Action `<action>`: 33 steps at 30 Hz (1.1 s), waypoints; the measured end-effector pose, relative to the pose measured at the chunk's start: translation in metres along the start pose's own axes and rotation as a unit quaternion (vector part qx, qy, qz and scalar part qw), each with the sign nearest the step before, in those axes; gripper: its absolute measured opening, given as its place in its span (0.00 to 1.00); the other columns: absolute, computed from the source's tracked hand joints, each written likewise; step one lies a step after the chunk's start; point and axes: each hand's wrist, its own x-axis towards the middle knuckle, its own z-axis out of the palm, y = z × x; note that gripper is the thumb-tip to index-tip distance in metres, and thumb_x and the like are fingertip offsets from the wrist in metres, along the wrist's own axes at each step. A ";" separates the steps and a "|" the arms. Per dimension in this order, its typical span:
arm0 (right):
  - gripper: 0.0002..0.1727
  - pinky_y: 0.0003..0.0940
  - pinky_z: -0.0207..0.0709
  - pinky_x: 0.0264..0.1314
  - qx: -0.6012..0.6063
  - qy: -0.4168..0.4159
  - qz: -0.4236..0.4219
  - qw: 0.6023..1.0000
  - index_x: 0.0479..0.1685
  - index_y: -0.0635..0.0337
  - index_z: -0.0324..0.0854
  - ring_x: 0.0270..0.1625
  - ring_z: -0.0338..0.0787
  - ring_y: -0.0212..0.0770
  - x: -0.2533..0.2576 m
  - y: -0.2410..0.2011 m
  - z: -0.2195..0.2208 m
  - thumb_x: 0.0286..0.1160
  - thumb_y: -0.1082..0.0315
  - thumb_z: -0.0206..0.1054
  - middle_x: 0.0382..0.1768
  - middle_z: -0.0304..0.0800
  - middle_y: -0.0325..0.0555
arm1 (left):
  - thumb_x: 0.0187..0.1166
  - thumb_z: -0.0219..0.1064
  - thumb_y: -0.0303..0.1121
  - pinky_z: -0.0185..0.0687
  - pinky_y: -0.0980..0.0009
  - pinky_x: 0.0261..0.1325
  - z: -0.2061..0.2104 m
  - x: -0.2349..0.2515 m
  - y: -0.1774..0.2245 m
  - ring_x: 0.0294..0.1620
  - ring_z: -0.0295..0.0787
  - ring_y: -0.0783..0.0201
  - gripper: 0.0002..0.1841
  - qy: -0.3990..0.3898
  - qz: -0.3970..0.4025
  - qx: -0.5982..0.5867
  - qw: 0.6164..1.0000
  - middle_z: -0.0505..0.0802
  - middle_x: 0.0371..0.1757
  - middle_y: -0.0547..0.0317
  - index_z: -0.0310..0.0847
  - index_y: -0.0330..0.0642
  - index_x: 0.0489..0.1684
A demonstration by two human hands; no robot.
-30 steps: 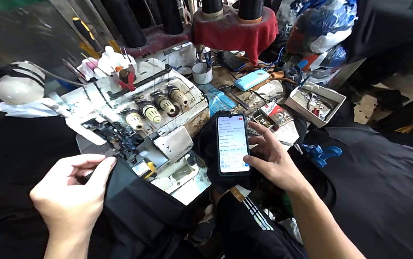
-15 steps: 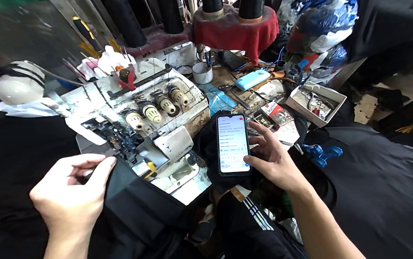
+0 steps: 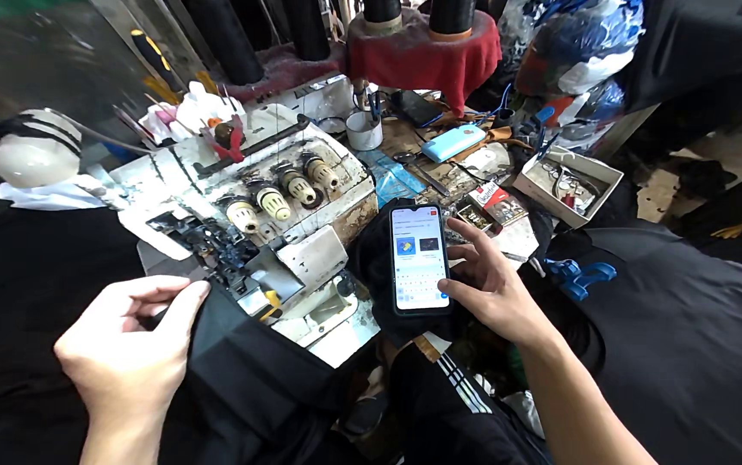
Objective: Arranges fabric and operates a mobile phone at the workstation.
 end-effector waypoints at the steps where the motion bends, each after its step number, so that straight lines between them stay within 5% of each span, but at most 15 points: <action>1: 0.50 0.36 0.92 0.35 0.002 -0.001 0.000 1.000 0.94 0.34 0.54 0.41 0.94 0.43 0.000 0.000 0.000 0.69 0.74 0.72 0.61 0.90 0.43 | 0.75 0.76 0.38 0.85 0.77 0.42 0.000 0.000 0.000 0.37 0.89 0.74 0.14 0.000 0.001 -0.001 1.000 0.93 0.41 0.61 0.87 0.38 0.49; 10: 0.38 0.35 0.90 0.41 0.016 0.005 0.004 1.000 0.93 0.36 0.56 0.46 0.94 0.41 -0.002 -0.001 -0.001 0.81 0.66 0.61 0.62 0.89 0.43 | 0.75 0.76 0.38 0.86 0.77 0.43 0.000 -0.001 0.001 0.37 0.89 0.75 0.15 -0.001 0.001 0.006 1.000 0.93 0.41 0.60 0.87 0.37 0.49; 22: 0.44 0.35 0.90 0.36 0.015 -0.001 0.005 1.000 0.93 0.35 0.56 0.42 0.93 0.42 -0.002 -0.002 -0.001 0.74 0.71 0.65 0.61 0.89 0.44 | 0.74 0.77 0.38 0.86 0.75 0.41 0.000 0.002 -0.001 0.36 0.89 0.73 0.14 0.006 0.013 -0.004 1.000 0.94 0.40 0.60 0.88 0.38 0.48; 26: 0.40 0.36 0.91 0.42 0.009 0.003 0.004 1.000 0.93 0.36 0.56 0.47 0.94 0.42 -0.001 -0.002 -0.001 0.79 0.69 0.63 0.64 0.88 0.43 | 0.74 0.77 0.37 0.86 0.75 0.42 0.000 0.002 0.001 0.36 0.89 0.73 0.14 0.002 0.012 -0.003 1.000 0.94 0.40 0.60 0.88 0.38 0.48; 33: 0.37 0.35 0.90 0.38 -0.010 0.023 0.024 0.999 0.92 0.35 0.58 0.44 0.93 0.40 0.000 -0.005 0.001 0.82 0.66 0.60 0.61 0.90 0.41 | 0.74 0.77 0.39 0.86 0.75 0.42 -0.001 0.002 0.001 0.36 0.89 0.73 0.14 0.001 0.008 0.004 1.000 0.94 0.41 0.59 0.88 0.38 0.48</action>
